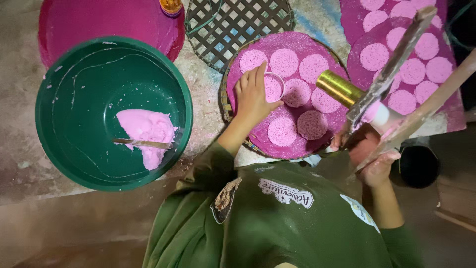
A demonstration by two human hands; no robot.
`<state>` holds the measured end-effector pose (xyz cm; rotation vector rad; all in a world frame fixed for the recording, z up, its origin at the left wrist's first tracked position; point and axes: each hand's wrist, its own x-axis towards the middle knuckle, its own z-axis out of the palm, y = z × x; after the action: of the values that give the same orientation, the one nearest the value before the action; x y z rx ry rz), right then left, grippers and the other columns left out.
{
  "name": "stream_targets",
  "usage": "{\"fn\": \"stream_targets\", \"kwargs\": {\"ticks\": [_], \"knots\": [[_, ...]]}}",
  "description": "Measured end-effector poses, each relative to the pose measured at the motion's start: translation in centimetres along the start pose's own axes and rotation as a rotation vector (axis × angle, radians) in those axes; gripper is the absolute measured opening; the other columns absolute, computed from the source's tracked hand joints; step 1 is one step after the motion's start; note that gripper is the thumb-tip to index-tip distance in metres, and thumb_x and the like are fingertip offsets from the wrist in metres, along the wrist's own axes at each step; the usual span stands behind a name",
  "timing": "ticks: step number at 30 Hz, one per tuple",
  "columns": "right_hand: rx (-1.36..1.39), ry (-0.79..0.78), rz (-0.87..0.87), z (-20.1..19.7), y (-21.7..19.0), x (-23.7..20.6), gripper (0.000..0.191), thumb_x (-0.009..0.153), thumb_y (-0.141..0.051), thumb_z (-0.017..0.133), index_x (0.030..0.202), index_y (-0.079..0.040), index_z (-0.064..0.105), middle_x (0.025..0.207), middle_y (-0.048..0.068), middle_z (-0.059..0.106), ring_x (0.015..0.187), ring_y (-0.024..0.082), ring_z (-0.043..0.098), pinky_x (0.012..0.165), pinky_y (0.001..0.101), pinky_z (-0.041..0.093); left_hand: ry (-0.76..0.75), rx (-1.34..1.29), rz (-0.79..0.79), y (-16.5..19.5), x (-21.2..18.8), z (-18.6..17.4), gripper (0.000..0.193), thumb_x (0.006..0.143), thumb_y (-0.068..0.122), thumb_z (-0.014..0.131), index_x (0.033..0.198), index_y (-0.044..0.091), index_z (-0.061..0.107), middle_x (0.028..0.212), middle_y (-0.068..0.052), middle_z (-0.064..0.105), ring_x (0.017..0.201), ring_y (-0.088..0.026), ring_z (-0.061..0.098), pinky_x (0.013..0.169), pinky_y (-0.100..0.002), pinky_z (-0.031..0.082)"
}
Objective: The person scoops pink dough from a green bowl, places it into a circular metal mold on a pink tray, and presses it flat with a wooden tool. The person repeats this process to form multiple round dough pieces on the tray.
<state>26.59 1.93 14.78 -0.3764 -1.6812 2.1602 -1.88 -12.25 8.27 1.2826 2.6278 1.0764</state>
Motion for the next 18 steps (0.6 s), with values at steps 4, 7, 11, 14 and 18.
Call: {"fn": "stream_targets", "kwargs": {"ticks": [4,7,11,14,18], "knots": [[0.036,0.004,-0.019,0.5,-0.2,-0.4,0.113,0.075,-0.097,0.050,0.135,-0.001,0.042,0.117,0.012,0.050,0.101,0.027,0.052,0.086,0.0450,0.044,-0.134,0.005,0.015,-0.8,1.0,0.4,0.115,0.064,0.038,0.095,0.155,0.008,0.031,0.143,-0.014,0.050,0.135,-0.034,0.041,0.113,-0.052,0.028],[0.004,0.016,-0.011,0.5,-0.3,-0.8,0.116,0.076,-0.098,0.047,0.136,0.001,0.043,0.117,0.015,0.053,0.100,0.028,0.052,0.088,0.0445,0.044,-0.139,0.036,0.045,-0.8,0.7,-0.3,0.114,0.064,0.037,0.093,0.154,0.008,0.030,0.141,-0.015,0.050,0.133,-0.034,0.041,0.110,-0.054,0.027],[-0.033,0.053,-0.055,0.0,-0.3,-1.2,0.116,0.078,-0.096,0.047,0.138,0.003,0.042,0.116,0.015,0.052,0.099,0.029,0.054,0.088,0.0458,0.045,-0.016,0.034,0.040,-0.5,-1.6,-2.7,0.112,0.072,0.038,0.091,0.158,0.007,0.026,0.140,-0.015,0.051,0.134,-0.035,0.042,0.108,-0.057,0.025],[-0.038,0.077,-0.065,-0.5,-0.1,-1.2,0.116,0.078,-0.096,0.047,0.139,0.003,0.042,0.118,0.015,0.052,0.099,0.028,0.054,0.088,0.0451,0.045,-0.130,-0.004,-0.060,-0.9,-4.7,-4.6,0.117,0.070,0.040,0.090,0.159,0.007,0.022,0.139,-0.019,0.050,0.132,-0.036,0.042,0.109,-0.057,0.026],[0.016,0.069,-0.050,-1.1,0.5,-0.9,0.114,0.080,-0.094,0.048,0.141,0.002,0.041,0.121,0.014,0.052,0.101,0.027,0.053,0.090,0.0454,0.045,-0.228,-0.034,-0.086,-1.2,-7.3,-4.5,0.117,0.071,0.039,0.089,0.160,0.007,0.020,0.143,-0.020,0.048,0.135,-0.038,0.041,0.113,-0.059,0.025]]}}
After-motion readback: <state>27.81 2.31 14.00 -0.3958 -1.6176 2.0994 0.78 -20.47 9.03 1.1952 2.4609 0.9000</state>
